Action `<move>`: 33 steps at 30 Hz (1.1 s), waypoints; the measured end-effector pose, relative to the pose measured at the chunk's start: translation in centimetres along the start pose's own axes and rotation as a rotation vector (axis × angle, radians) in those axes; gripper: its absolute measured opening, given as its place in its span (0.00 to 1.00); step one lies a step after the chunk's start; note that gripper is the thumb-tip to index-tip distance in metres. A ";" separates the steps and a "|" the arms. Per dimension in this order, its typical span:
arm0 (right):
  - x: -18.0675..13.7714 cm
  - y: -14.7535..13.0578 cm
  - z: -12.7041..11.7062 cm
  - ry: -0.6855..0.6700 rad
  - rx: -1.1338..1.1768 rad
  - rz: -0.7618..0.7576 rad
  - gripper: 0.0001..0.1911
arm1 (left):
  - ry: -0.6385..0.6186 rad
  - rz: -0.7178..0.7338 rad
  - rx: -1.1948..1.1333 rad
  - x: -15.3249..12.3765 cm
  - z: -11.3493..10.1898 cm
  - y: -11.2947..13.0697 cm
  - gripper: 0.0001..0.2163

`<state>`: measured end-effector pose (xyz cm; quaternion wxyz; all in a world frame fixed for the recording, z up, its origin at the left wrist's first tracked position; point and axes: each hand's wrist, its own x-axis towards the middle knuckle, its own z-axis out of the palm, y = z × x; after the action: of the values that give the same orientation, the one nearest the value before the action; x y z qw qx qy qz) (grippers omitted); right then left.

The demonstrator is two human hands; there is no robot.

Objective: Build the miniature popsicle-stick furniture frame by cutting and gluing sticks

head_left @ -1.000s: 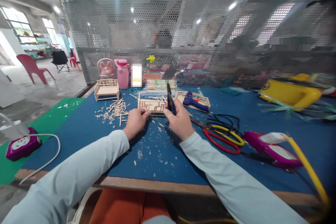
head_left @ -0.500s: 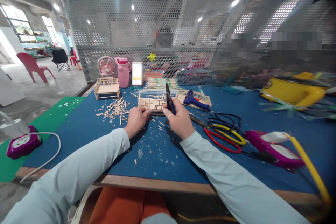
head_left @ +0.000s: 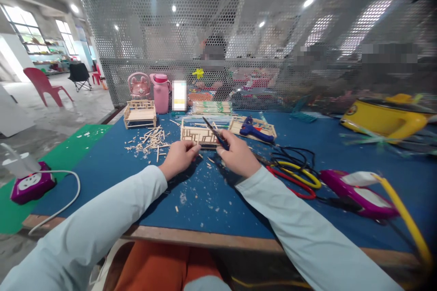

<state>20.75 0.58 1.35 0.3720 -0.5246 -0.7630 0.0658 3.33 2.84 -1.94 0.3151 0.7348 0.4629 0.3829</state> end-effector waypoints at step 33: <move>-0.5 -0.2 -1.5 -0.266 -0.193 -0.054 0.28 | -0.042 0.121 0.130 -2.2 -2.5 1.6 0.16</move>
<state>21.60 -0.36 2.27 0.2173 -0.5238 -0.8221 0.0513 1.30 0.51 0.02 0.2526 0.7883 0.4346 0.3547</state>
